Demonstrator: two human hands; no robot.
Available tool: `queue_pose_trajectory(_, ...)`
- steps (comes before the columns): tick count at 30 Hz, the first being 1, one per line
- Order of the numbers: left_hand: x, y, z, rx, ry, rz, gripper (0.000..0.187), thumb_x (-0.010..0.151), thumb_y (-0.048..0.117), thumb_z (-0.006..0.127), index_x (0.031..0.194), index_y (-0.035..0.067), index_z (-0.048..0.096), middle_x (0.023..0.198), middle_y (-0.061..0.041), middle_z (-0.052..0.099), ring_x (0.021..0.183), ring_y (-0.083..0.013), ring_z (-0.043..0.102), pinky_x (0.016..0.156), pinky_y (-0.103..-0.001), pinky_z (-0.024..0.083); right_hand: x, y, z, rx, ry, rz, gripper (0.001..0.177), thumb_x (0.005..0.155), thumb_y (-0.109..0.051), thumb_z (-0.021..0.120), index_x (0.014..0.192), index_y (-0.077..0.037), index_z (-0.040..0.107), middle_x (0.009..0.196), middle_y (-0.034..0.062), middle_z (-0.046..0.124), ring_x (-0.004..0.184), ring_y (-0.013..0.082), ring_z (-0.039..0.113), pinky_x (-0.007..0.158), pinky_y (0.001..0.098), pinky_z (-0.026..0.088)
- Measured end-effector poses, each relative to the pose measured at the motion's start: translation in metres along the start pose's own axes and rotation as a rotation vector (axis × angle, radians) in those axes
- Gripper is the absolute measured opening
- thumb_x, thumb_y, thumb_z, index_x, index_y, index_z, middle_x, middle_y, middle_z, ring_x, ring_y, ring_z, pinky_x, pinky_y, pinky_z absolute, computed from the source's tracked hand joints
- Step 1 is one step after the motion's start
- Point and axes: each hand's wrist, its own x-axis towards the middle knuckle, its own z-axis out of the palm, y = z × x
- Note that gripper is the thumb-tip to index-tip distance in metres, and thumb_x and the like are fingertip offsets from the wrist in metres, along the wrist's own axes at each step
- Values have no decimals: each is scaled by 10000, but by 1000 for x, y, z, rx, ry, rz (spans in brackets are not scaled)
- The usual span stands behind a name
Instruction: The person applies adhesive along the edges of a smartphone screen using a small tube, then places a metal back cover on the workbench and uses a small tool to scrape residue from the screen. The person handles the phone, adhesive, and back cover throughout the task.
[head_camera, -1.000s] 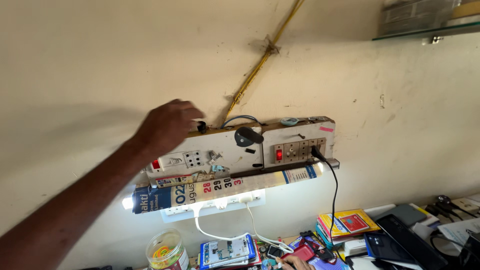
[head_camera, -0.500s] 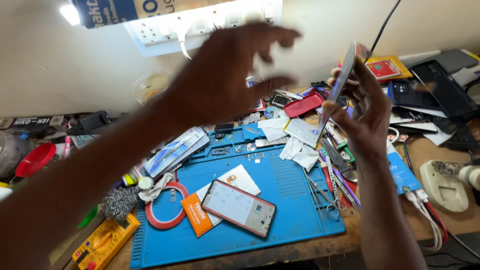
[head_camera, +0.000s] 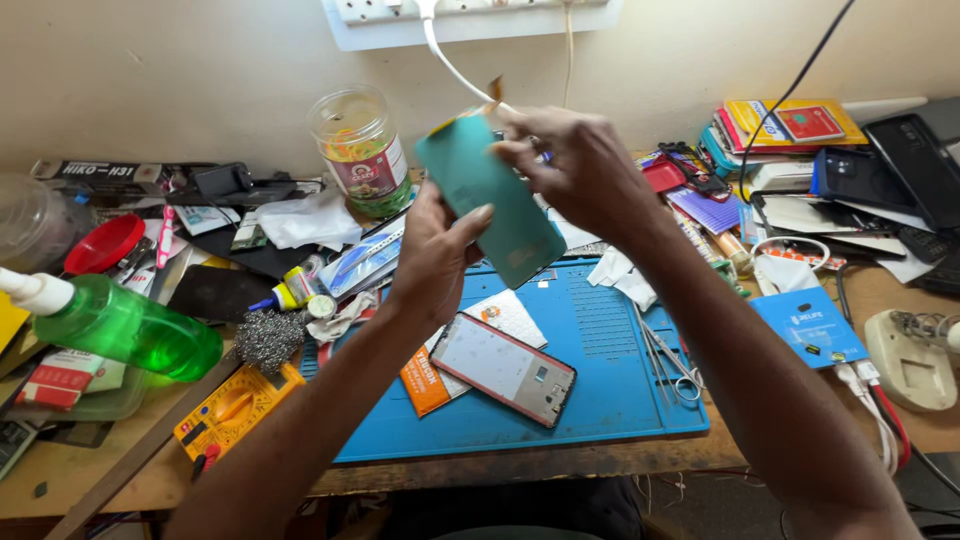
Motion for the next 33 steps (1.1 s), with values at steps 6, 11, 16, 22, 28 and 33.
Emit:
queue_pose_trajectory(6, -27, -19, -44, -39, 185, -156, 440, 937, 5, 593, 1346, 73, 445, 1189, -88, 626, 1027, -185, 673, 869, -424, 616, -36, 73, 58, -187, -121, -170, 193, 814, -61, 704, 989, -40, 784, 968, 156, 754, 905, 325, 719, 815, 455, 589)
queue_pose_trajectory(11, -19, -33, -42, -95, 226, -163, 541, 920, -19, 559, 1421, 116, 405, 1240, -61, 591, 1088, -189, 629, 890, -447, 575, -37, 84, 92, -508, -318, -112, 121, 878, 2, 656, 959, -36, 737, 1011, 179, 715, 972, 350, 715, 831, 444, 599)
queue_pose_trajectory(16, -13, -51, -30, -200, 279, -193, 666, 877, -70, 499, 1459, 196, 311, 1319, -90, 568, 1169, -216, 628, 961, -439, 589, -37, 82, 95, -522, -317, -157, 190, 806, 8, 651, 994, -1, 681, 979, 196, 715, 972, 371, 712, 813, 451, 603)
queue_pose_trajectory(22, -9, -66, -27, -229, 214, -202, 597, 911, -69, 496, 1464, 112, 362, 1305, -113, 545, 1152, -237, 587, 975, -462, 542, -28, 82, 83, -255, -100, 30, 248, 799, 9, 658, 1025, -38, 750, 939, 203, 731, 871, 370, 710, 762, 472, 571)
queue_pose_trajectory(28, -21, -72, -11, -312, 270, -228, 500, 973, 29, 493, 1445, 154, 383, 1307, -78, 546, 1170, -206, 599, 1011, -452, 540, -69, 87, 44, 384, 38, 374, 234, 885, -80, 664, 1064, -32, 806, 944, 76, 762, 805, 150, 678, 721, 294, 550)
queue_pose_trajectory(33, -21, -95, 10, -411, 149, -91, 438, 1015, 51, 523, 1428, 105, 385, 1337, -78, 564, 1217, -222, 593, 1023, -458, 529, -121, 97, 49, 1030, -9, 625, 252, 977, -212, 735, 1028, 31, 782, 906, 73, 748, 775, 119, 649, 701, 273, 528)
